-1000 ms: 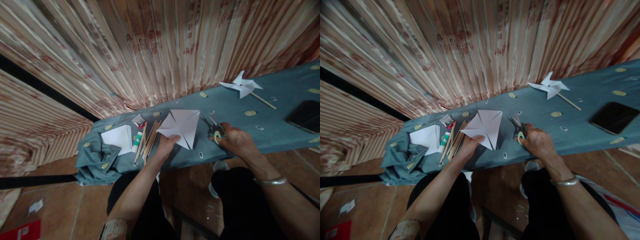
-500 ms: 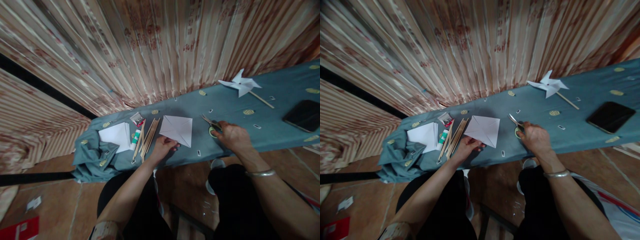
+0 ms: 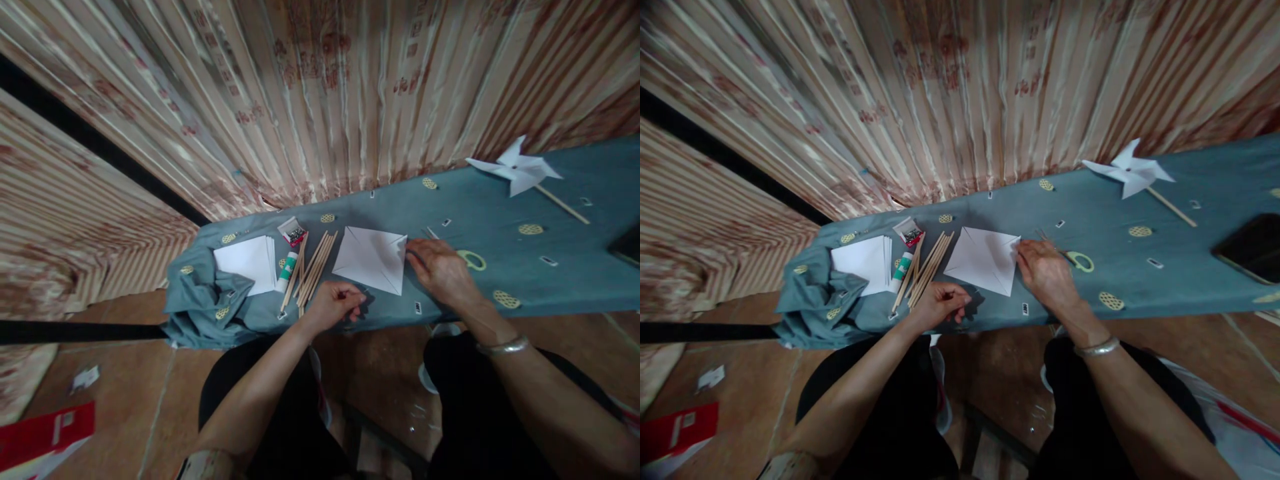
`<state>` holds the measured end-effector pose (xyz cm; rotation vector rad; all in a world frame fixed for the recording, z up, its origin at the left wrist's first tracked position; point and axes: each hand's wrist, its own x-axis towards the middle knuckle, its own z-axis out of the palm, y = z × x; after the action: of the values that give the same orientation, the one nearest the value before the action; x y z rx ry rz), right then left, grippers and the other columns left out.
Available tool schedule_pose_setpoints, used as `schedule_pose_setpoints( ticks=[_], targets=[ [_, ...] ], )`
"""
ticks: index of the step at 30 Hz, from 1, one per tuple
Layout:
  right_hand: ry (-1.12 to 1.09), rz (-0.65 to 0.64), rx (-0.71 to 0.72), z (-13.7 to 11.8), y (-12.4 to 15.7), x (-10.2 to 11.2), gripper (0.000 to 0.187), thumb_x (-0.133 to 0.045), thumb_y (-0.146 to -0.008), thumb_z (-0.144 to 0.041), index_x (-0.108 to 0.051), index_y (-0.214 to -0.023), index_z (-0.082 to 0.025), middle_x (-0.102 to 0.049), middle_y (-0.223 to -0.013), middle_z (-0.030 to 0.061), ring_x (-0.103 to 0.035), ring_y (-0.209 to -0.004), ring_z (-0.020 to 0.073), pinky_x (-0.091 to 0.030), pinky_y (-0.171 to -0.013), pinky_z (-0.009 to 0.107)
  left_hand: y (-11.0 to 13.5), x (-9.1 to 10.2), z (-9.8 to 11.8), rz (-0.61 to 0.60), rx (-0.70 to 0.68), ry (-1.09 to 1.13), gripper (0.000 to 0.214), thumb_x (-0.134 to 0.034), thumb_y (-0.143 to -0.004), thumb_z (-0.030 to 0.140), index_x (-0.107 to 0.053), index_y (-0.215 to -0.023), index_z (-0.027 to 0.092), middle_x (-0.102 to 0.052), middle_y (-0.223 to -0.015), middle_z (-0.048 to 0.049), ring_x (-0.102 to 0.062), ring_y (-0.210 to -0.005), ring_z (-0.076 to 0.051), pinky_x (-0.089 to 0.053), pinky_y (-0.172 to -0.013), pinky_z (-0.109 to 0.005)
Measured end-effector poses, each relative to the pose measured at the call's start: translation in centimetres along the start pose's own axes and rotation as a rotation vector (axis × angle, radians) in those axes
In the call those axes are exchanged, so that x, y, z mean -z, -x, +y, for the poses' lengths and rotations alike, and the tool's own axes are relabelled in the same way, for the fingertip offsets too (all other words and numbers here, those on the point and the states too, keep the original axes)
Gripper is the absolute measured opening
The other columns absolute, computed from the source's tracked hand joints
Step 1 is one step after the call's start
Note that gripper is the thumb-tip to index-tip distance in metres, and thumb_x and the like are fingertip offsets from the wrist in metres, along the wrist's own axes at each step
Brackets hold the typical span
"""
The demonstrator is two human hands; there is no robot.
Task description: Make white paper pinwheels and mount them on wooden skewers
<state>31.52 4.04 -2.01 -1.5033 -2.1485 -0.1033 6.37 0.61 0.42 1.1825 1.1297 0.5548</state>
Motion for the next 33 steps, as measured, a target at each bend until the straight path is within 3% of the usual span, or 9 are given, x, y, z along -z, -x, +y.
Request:
schedule_pose_setpoints(
  ticks=[5, 10, 12, 14, 16, 18, 20, 24, 33],
  targets=[
    [-0.037, -0.113, 0.190, -3.6, -0.8, -2.2, 0.038, -0.038, -0.096, -0.015, -0.064, -0.123, -0.008, -0.065, -0.129, 0.0184, -0.059, -0.120, 0.0283, -0.047, -0.102, 0.043, 0.3, 0.0, 0.0, 0.026, -0.039, 0.001, 0.021, -0.067, -0.080, 0.034, -0.064, -0.075, 0.014, -0.058, -0.052, 0.0040, -0.050, -0.041, -0.006, -0.034, -0.041, -0.016],
    [-0.011, -0.148, 0.222, -4.6, -1.0, -3.2, 0.036, -0.040, -0.093, -0.011, -0.066, -0.117, -0.009, -0.067, -0.123, 0.0190, -0.061, -0.115, 0.0293, -0.048, -0.100, 0.044, 0.5, 1.8, -0.5, 0.097, -0.128, -0.080, 0.019, -0.061, -0.085, 0.032, -0.067, -0.083, 0.014, -0.060, -0.058, 0.0025, -0.051, -0.045, -0.008, -0.040, -0.046, -0.019],
    [-0.018, -0.150, 0.219, -4.4, -1.0, -3.5, 0.035, -0.040, -0.093, -0.012, -0.067, -0.115, -0.010, -0.068, -0.121, 0.0186, -0.062, -0.113, 0.0296, -0.048, -0.100, 0.045, 0.6, 3.7, -0.4, 0.230, -0.234, -0.234, 0.018, -0.060, -0.085, 0.031, -0.068, -0.089, 0.015, -0.064, -0.067, -0.0001, -0.055, -0.052, -0.011, -0.045, -0.052, -0.022],
    [-0.037, -0.152, 0.209, -4.2, -1.0, -3.8, 0.035, -0.041, -0.093, -0.014, -0.067, -0.116, -0.012, -0.068, -0.121, 0.0181, -0.062, -0.113, 0.0300, -0.048, -0.100, 0.046, 1.1, 6.2, -0.2, 0.439, -0.366, -0.464, 0.016, -0.059, -0.085, 0.025, -0.070, -0.093, 0.015, -0.070, -0.084, -0.0047, -0.063, -0.072, -0.015, -0.051, -0.069, -0.026],
    [-0.061, -0.152, 0.191, -4.1, -0.9, -3.9, 0.035, -0.041, -0.093, -0.016, -0.067, -0.117, -0.013, -0.068, -0.121, 0.0178, -0.062, -0.113, 0.0304, -0.048, -0.100, 0.048, 1.7, 8.5, 0.0, 0.562, -0.413, -0.722, 0.021, -0.059, -0.086, 0.022, -0.070, -0.103, 0.017, -0.069, -0.101, -0.0082, -0.065, -0.094, -0.020, -0.052, -0.087, -0.031],
    [-0.082, -0.152, 0.174, -4.1, -0.9, -3.9, 0.036, -0.040, -0.094, -0.019, -0.067, -0.117, -0.012, -0.068, -0.121, 0.0183, -0.062, -0.113, 0.0307, -0.048, -0.101, 0.049, 2.5, 10.2, -0.1, 0.657, -0.364, -0.953, 0.029, -0.061, -0.086, 0.023, -0.067, -0.114, 0.018, -0.067, -0.111, -0.0103, -0.060, -0.108, -0.024, -0.049, -0.098, -0.036],
    [-0.101, -0.150, 0.154, -4.2, -0.9, -3.7, 0.036, -0.039, -0.095, -0.021, -0.067, -0.117, -0.013, -0.068, -0.122, 0.0184, -0.062, -0.114, 0.0311, -0.049, -0.100, 0.050, 3.2, 11.2, -0.4, 0.649, -0.272, -1.080, 0.037, -0.061, -0.087, 0.027, -0.062, -0.123, 0.018, -0.066, -0.115, -0.0110, -0.060, -0.110, -0.026, -0.049, -0.097, -0.037],
    [-0.129, -0.150, 0.118, -4.6, -1.1, -3.4, 0.036, -0.041, -0.094, -0.022, -0.066, -0.120, -0.016, -0.067, -0.124, 0.0172, -0.062, -0.116, 0.0321, -0.050, -0.100, 0.052, 3.6, 11.1, -1.2, 0.611, -0.132, -1.206, 0.042, -0.060, -0.089, 0.032, -0.058, -0.128, 0.017, -0.067, -0.114, -0.0118, -0.063, -0.105, -0.026, -0.051, -0.092, -0.037],
    [-0.222, -0.106, 0.048, -4.7, -1.3, -3.1, 0.037, -0.042, -0.094, -0.026, -0.067, -0.118, -0.012, -0.067, -0.126, 0.0191, -0.061, -0.118, 0.0326, -0.048, -0.103, 0.052, 3.8, 11.4, 0.4, 0.694, -0.130, -1.083, 0.041, -0.064, -0.085, 0.021, -0.063, -0.126, 0.015, -0.072, -0.111, -0.0121, -0.066, -0.102, -0.027, -0.051, -0.092, -0.038]
  ],
)
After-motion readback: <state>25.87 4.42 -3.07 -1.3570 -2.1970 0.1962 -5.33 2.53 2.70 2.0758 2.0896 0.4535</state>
